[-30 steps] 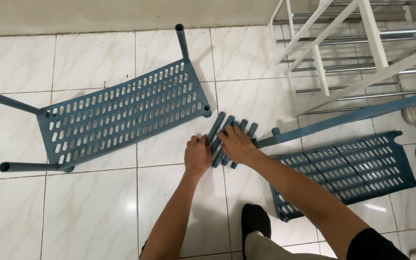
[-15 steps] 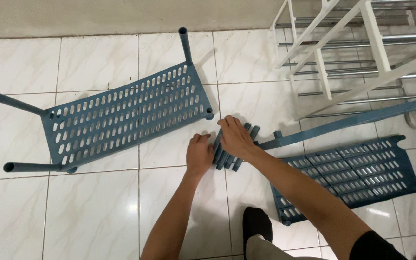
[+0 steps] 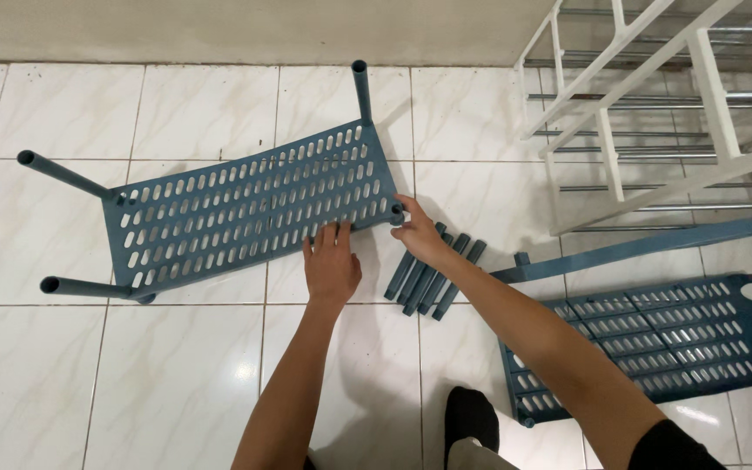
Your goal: The person assembles a blue plastic storage shelf by inserting cylindrical legs into the perforated shelf panels. They repeatedly pick up legs, align them with the holes, and press them into place, working on multiple shelf units on a tiled floor.
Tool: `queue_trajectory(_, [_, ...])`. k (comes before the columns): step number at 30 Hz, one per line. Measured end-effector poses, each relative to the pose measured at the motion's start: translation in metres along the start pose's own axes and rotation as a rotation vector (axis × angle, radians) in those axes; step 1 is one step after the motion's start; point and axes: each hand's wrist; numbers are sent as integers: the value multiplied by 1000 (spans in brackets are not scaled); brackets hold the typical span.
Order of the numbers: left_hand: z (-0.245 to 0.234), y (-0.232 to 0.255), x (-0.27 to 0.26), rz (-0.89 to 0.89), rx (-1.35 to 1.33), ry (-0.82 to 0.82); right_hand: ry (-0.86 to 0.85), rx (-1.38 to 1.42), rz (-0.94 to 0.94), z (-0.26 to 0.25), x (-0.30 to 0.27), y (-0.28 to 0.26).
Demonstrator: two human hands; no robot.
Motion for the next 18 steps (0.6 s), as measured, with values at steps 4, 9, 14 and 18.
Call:
queue_trajectory(4, [2, 2, -10, -11, -3, 46, 32, 11, -29, 0, -14, 4])
queue_trajectory(9, [-6, 8, -17, -35, -12, 23, 51, -104, -16, -4, -25, 5])
queue_trajectory(14, [-10, 10, -24, -48, -12, 43, 112, -200, -37, -4, -25, 10])
queue_trajectory(18, [-10, 10, -30, -35, 1, 83, 130, -233, -147, -7, -18, 12])
Point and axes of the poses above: each hand's wrist, its own x-axis towards the middle knuckle, its own z-axis out of the palm, y = z × x, and after that the axes turned 3 degrees about -x, right-handed
